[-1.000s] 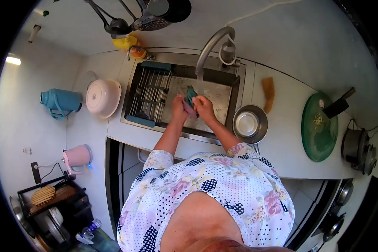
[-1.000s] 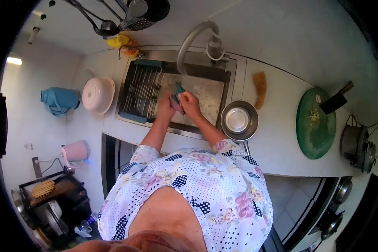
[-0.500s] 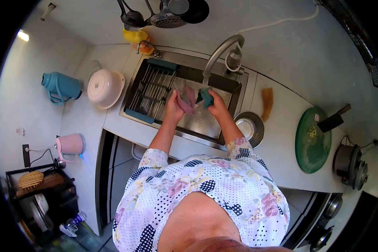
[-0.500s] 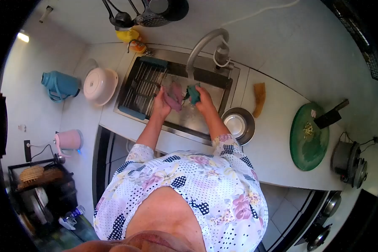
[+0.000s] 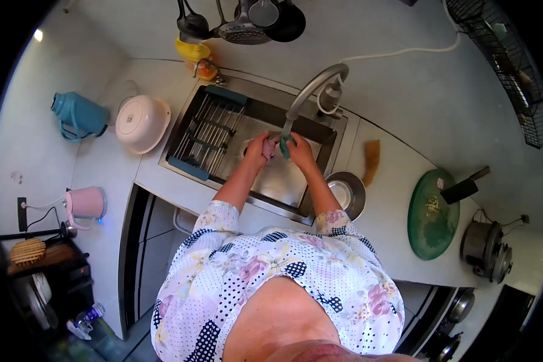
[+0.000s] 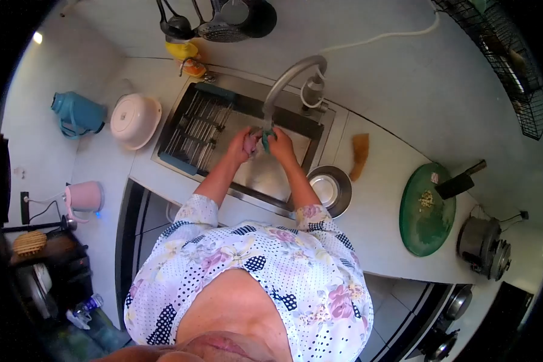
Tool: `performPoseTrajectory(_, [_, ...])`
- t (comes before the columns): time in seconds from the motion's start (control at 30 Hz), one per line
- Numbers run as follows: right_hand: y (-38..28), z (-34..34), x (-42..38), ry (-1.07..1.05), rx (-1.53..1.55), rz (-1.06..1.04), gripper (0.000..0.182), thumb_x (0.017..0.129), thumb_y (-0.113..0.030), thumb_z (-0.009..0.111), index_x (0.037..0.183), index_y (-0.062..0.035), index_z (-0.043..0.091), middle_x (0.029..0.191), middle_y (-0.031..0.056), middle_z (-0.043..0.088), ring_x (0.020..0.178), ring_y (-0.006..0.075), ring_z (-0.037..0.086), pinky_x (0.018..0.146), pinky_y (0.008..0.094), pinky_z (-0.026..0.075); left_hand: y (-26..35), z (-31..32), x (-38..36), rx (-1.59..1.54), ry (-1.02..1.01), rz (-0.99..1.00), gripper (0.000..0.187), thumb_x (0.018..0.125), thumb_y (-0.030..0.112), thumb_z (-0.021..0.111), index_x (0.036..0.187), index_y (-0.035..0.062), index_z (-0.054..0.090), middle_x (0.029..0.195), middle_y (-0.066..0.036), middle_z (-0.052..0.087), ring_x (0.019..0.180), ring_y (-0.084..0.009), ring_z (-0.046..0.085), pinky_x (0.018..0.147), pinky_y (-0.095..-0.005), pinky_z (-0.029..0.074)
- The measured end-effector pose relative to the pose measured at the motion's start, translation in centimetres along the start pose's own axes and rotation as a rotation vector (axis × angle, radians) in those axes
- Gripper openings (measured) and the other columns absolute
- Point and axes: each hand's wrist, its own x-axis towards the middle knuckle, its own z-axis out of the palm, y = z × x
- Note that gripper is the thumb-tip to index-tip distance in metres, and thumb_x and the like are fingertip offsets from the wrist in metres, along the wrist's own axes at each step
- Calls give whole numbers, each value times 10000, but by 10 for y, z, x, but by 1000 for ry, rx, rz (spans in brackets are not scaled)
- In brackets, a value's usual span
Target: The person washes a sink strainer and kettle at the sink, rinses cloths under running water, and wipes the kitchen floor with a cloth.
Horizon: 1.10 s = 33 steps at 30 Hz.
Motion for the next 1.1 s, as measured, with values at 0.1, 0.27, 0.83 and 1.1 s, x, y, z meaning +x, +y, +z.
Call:
performPoseTrajectory(0.1, [4, -27, -7, 2, 57, 119, 380, 827, -302, 572, 1045, 10, 577, 963, 210, 605, 891, 335, 580, 790, 392, 439, -16, 28, 22, 28, 54, -10, 175, 884, 175, 483, 939, 9, 489, 837, -162, 591, 604, -204, 561, 507, -281, 473])
performPoseTrajectory(0.27, [5, -80, 2, 34, 93, 561, 374, 794, -353, 628, 963, -21, 603, 847, 152, 595, 787, 262, 571, 734, 370, 438, -28, 76, 31, 33, 146, -9, 101, 852, 132, 525, 860, 31, 520, 713, -110, 543, 557, -234, 542, 438, -329, 439])
performPoseTrajectory(0.83, [56, -113, 88, 111, 920, 826, 183, 867, -62, 451, 935, 68, 560, 882, 156, 604, 769, 276, 591, 674, 378, 511, -21, -25, -37, 1222, 105, 225, 279, 713, 111, 613, 961, -9, 574, 848, -124, 613, 764, -206, 596, 670, -318, 475])
performPoseTrajectory(1.1, [36, -99, 68, 78, 1064, 529, 209, 889, -70, 447, 1023, 72, 521, 1001, 140, 575, 915, 258, 558, 747, 389, 486, -5, -26, -102, 1232, 184, 9, 415, 756, 87, 578, 1156, -6, 525, 964, -95, 625, 858, -167, 587, 755, -302, 473])
